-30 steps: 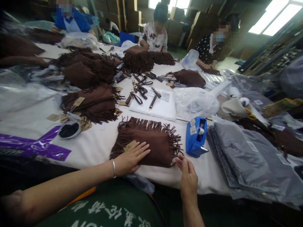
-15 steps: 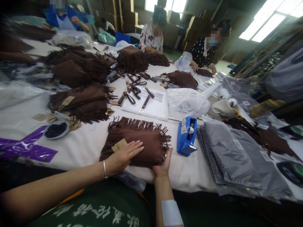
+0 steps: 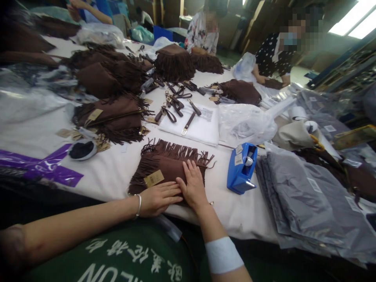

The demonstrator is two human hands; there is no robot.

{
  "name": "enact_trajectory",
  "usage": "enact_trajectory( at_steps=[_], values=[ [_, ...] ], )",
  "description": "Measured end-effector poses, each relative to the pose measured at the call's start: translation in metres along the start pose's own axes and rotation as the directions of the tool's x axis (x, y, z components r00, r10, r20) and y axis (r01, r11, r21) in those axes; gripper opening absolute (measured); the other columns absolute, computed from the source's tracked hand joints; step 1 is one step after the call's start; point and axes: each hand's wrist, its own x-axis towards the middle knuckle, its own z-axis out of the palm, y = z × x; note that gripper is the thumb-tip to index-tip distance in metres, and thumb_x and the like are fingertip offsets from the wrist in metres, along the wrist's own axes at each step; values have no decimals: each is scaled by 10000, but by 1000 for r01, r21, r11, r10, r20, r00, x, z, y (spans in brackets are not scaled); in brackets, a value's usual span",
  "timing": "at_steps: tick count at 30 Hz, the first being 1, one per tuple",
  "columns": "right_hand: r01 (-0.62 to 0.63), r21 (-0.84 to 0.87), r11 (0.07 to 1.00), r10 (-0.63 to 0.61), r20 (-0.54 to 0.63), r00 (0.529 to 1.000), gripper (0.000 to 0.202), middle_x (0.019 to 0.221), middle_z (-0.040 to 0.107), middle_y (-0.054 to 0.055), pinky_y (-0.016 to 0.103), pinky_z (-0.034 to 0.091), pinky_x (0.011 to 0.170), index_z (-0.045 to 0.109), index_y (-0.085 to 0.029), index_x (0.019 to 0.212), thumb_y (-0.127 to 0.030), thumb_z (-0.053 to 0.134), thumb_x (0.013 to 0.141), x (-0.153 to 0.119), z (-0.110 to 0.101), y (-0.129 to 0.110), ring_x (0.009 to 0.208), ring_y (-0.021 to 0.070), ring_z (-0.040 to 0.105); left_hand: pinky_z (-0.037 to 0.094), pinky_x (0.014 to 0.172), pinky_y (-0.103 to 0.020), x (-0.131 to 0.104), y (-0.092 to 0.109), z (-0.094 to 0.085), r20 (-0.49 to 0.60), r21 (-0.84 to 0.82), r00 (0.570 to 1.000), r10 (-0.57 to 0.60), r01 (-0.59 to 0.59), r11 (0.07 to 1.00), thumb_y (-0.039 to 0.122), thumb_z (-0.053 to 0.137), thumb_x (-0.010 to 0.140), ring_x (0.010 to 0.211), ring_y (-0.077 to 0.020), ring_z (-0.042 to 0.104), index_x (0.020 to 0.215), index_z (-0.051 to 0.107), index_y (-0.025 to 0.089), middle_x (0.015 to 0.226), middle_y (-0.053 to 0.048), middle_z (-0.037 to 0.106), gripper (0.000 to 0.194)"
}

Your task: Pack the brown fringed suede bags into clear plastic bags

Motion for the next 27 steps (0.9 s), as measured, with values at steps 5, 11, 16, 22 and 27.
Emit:
enact_trajectory(
  at_steps=[5,11,16,22,27],
  values=[
    [146,-106,984,-136,98,986,488,1472,316,41,518,132,1149,356,-255,1363,-420,357,904,-11,5,-26,1397,219,162,365,1067,-386,2,26,-24,-134,-245,990,-43,9,969,188,442,861,1158,-208,539,1155,594,186,1172,-96,633,331],
    [-81,663,744,332,-262,906,433,1316,519,94,534,343,1068,558,-216,1171,-468,343,893,-54,-35,-20,1214,255,484,491,879,-353,-48,0,-83,-298,-686,558,-774,438,580,378,488,869,923,-209,627,966,662,167,948,-87,690,290],
    [-550,814,189,710,273,649,484,1214,594,138,364,453,1002,579,-167,1104,-541,425,838,-38,-69,51,1115,216,572,488,884,-389,-91,-69,-107,174,-948,222,-959,300,-102,455,567,810,929,-241,646,1028,583,84,1001,-172,670,431],
    [-797,603,35,442,706,553,473,1048,677,144,414,515,898,617,-134,1026,-524,406,859,42,-69,57,1029,239,622,519,794,-338,-55,-130,-110,532,-845,415,-738,318,-430,518,537,815,799,-205,676,965,620,103,924,-143,702,449],
    [-864,498,72,357,796,489,476,972,707,98,422,504,900,629,-169,1014,-553,400,850,90,-56,51,999,233,635,509,854,-377,-9,-170,-108,655,-737,605,-452,380,-559,411,540,843,775,-204,681,951,650,117,828,-91,724,332]
  ],
)
